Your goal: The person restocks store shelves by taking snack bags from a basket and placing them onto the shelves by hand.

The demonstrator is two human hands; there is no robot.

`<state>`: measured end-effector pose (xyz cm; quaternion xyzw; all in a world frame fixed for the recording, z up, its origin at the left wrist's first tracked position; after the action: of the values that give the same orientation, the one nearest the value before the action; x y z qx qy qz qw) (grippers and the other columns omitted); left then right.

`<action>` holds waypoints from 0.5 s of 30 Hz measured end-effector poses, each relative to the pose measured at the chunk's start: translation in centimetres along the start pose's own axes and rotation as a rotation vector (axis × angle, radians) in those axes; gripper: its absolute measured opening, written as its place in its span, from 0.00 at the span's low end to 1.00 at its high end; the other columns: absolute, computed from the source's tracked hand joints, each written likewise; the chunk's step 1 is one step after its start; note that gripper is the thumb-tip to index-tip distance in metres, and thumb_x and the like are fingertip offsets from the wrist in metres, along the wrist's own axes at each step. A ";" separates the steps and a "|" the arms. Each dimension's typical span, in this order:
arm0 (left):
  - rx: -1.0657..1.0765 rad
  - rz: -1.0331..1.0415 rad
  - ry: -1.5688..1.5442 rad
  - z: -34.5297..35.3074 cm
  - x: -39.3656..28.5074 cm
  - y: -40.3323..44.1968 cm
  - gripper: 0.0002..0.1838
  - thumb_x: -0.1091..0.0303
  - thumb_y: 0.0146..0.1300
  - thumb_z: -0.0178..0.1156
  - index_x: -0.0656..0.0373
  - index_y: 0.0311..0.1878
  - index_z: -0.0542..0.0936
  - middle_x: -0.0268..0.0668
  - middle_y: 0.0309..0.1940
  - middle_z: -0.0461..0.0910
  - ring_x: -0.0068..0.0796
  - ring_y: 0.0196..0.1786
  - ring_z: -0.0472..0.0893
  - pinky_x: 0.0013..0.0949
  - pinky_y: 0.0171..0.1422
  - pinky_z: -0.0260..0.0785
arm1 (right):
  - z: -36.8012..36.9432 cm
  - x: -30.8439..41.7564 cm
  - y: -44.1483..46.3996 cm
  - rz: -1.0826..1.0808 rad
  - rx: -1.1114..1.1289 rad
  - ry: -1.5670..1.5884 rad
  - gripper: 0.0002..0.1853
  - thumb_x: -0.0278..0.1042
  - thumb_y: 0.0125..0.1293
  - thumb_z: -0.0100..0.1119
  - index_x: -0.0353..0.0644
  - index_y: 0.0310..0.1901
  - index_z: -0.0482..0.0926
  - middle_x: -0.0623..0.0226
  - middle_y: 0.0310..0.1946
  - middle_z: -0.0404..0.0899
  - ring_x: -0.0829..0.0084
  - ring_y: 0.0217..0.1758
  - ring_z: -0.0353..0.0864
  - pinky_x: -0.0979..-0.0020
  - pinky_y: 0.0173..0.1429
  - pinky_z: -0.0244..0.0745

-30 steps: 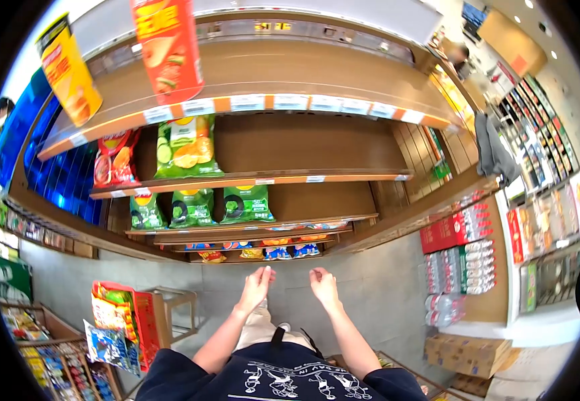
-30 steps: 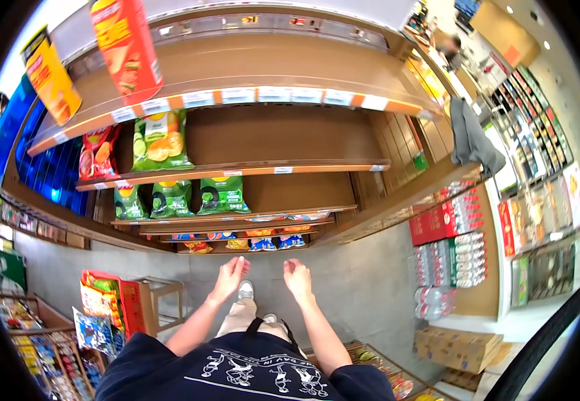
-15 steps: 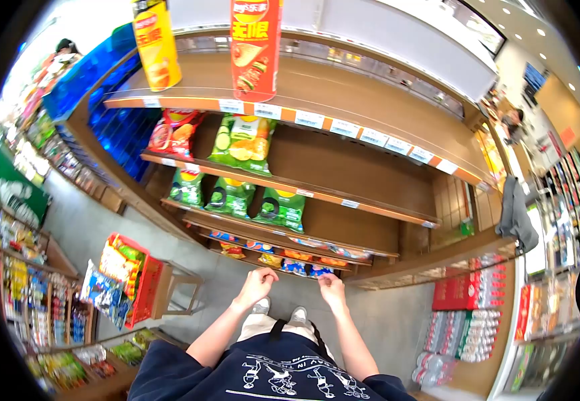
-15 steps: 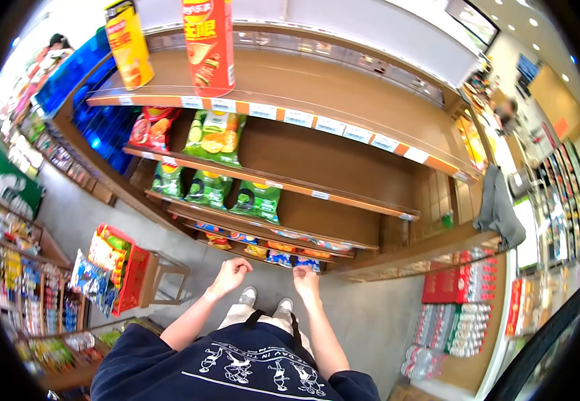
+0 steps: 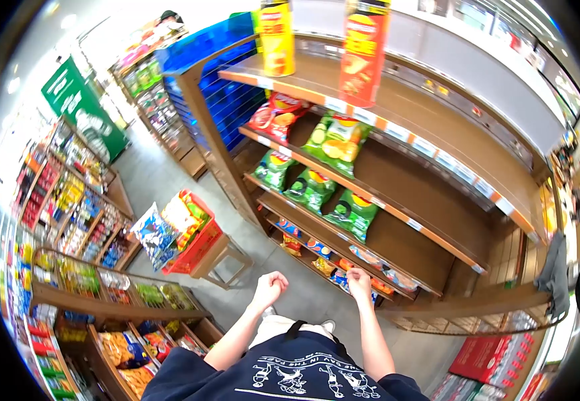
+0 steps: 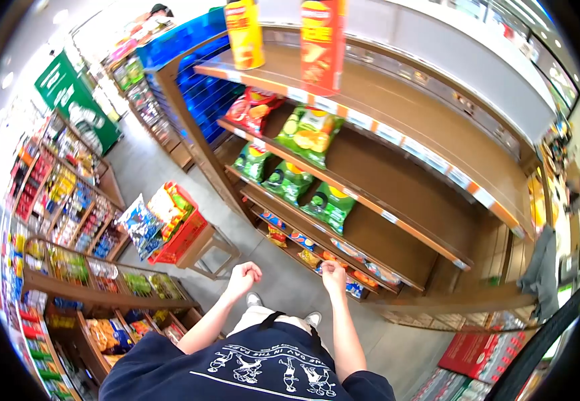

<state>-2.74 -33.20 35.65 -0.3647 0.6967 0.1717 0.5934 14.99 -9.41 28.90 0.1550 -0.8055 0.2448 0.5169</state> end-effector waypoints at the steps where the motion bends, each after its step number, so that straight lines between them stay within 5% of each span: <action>1: -0.024 -0.024 -0.026 -1.0 0.6 -0.3 0.14 0.80 0.57 0.43 0.64 0.30 0.80 0.34 0.20 0.78 0.18 0.24 0.75 0.25 0.30 0.67 | 0.9 0.5 0.2 -0.015 0.007 -0.015 0.10 0.33 0.63 0.60 0.37 0.42 0.81 0.62 0.31 0.84 0.75 0.31 0.82 0.73 0.38 0.76; 8: -0.105 -0.082 -0.315 -10.6 4.2 -2.1 0.11 0.79 0.61 0.44 0.64 0.36 0.79 0.33 0.26 0.79 0.20 0.30 0.77 0.26 0.38 0.73 | 12.7 3.6 1.0 -0.106 0.156 -0.046 0.11 0.31 0.63 0.60 0.36 0.44 0.81 0.62 0.32 0.84 0.76 0.31 0.82 0.74 0.36 0.77; 13: -0.260 -0.117 -0.392 -20.3 8.4 -3.8 0.17 0.59 0.69 0.55 0.64 0.31 0.80 0.33 0.21 0.78 0.19 0.28 0.77 0.25 0.35 0.71 | 24.8 8.5 -3.7 -0.125 0.406 -0.117 0.13 0.33 0.64 0.60 0.37 0.47 0.80 0.64 0.34 0.84 0.77 0.34 0.83 0.78 0.33 0.74; 15: -0.303 -0.130 -0.387 -23.8 9.9 -4.8 0.18 0.58 0.69 0.55 0.64 0.30 0.80 0.34 0.22 0.79 0.19 0.28 0.78 0.26 0.35 0.70 | 29.0 9.2 -5.0 -0.125 0.475 -0.138 0.13 0.35 0.65 0.60 0.37 0.47 0.79 0.65 0.35 0.84 0.77 0.35 0.83 0.78 0.33 0.74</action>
<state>-16.26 -55.46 32.75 -0.4536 0.5115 0.3023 0.6642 -8.34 -29.66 28.42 0.3383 -0.7476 0.3836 0.4237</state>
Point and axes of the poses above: each hand's wrist, its own y-axis towards the middle knuckle, its own z-axis out of the palm, x = y × z, the point moved 4 cm from there along y, towards the middle knuckle
